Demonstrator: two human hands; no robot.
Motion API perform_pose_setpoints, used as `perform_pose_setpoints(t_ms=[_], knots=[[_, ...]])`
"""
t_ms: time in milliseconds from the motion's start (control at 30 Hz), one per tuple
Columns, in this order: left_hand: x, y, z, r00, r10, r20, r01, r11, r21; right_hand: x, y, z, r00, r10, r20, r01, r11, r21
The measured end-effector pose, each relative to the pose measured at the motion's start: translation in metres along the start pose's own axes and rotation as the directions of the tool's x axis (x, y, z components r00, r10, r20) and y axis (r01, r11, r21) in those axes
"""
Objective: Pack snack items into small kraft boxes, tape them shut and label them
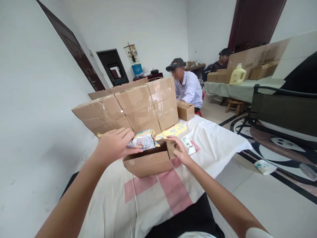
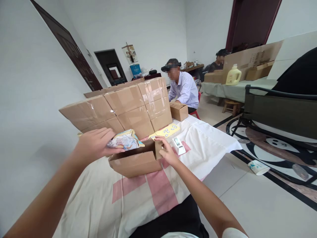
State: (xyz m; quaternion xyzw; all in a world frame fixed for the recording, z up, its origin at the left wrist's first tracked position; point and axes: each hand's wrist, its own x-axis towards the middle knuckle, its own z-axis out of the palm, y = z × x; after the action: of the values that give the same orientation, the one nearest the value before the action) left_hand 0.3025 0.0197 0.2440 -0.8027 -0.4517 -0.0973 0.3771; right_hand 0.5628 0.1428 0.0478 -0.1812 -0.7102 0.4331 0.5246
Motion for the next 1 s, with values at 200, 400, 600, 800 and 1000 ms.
perform_pose_setpoints(t_ms=[200,400,600,800,1000], knots=[[0.026,0.021,0.056,0.916,-0.088,0.391,0.203,0.943,-0.264,-0.001,0.003,0.003,0.998,-0.054,-0.031,0.056,0.996,0.063],[0.021,0.04,0.088,0.86,-0.063,0.507,0.316,0.845,-0.432,-0.001,0.009,0.006,0.996,-0.017,-0.092,0.021,0.999,0.044],[0.015,0.031,0.091,0.782,0.025,0.622,0.392,0.757,-0.523,-0.001,0.004,0.013,0.995,-0.019,-0.093,0.027,0.996,0.085],[0.013,0.026,0.09,0.783,-0.027,0.622,0.412,0.771,-0.485,-0.002,0.004,0.014,0.992,0.028,-0.125,-0.017,0.996,0.092],[0.015,0.015,0.072,0.785,-0.004,0.62,0.421,0.737,-0.529,-0.005,0.004,0.016,0.989,0.054,-0.14,-0.041,0.994,0.097]])
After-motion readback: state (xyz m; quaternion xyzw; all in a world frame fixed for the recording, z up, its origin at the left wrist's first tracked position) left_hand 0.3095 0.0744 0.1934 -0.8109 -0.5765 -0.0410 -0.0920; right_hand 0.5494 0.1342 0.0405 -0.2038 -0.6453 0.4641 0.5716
